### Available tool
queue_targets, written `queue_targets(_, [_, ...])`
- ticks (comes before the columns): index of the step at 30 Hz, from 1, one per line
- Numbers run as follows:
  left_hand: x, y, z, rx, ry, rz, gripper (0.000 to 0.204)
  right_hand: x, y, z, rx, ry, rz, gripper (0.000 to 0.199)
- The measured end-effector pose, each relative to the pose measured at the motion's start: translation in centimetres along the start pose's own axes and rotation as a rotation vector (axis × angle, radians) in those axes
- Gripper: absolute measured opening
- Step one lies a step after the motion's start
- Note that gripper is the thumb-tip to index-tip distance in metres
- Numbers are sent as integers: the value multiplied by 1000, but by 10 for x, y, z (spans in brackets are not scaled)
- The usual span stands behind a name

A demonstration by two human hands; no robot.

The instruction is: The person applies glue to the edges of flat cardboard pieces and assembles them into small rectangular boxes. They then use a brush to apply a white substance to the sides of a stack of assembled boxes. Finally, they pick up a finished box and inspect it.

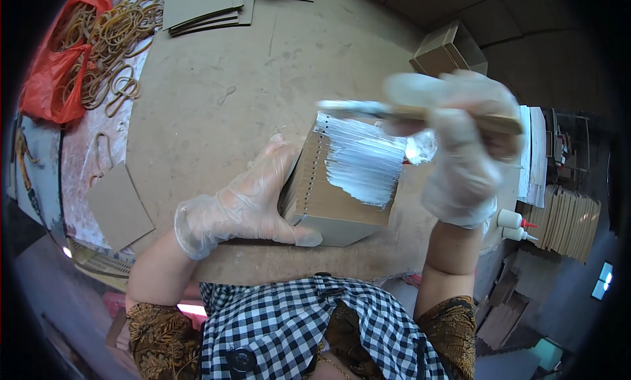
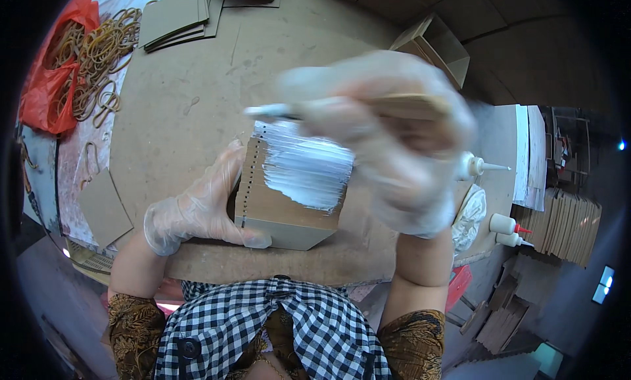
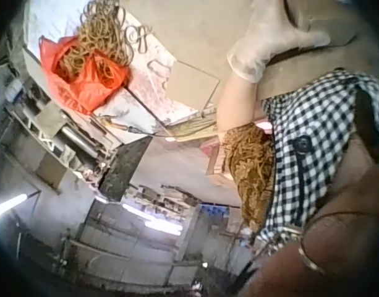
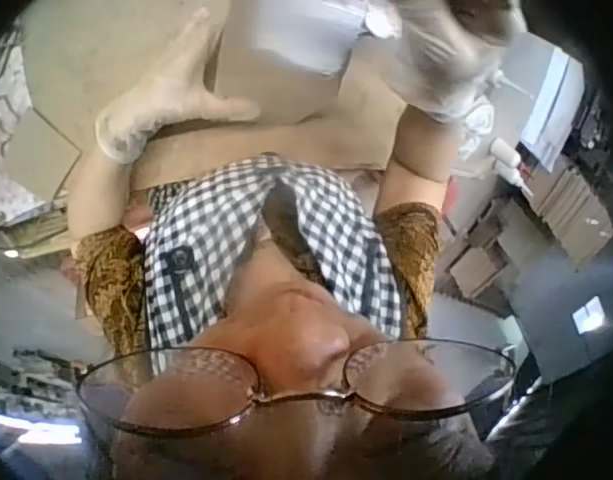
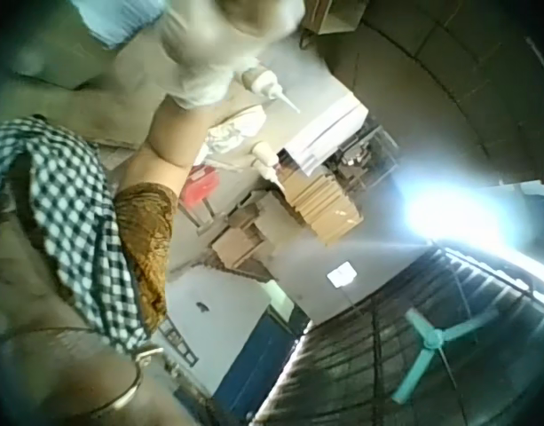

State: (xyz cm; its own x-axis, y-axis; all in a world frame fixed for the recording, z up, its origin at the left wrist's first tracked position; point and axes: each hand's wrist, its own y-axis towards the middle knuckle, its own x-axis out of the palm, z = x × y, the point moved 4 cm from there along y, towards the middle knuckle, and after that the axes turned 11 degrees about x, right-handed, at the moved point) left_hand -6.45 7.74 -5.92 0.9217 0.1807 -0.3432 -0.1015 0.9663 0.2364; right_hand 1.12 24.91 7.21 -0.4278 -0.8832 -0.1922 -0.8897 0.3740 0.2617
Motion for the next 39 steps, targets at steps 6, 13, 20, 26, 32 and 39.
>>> queue_targets(6, [0,0,-1,-68,-13,-44,107,-13,-4,-3,116,-234,-17,8])
queue_targets(13, [-1,1,2,-9,-31,15,105,25,11,2,-63,-36,-76,7])
queue_targets(20, [1,-2,0,-30,5,-8,108,-21,-21,-17,87,-298,46,10])
queue_targets(26, [-2,0,4,-23,51,-30,106,17,-5,-4,-63,-394,-196,6])
queue_targets(32, [1,0,-3,7,6,10,104,23,-4,1,-66,-203,-53,12])
queue_targets(39, [0,0,1,-66,-3,-48,110,-15,-31,-16,150,-257,142,12])
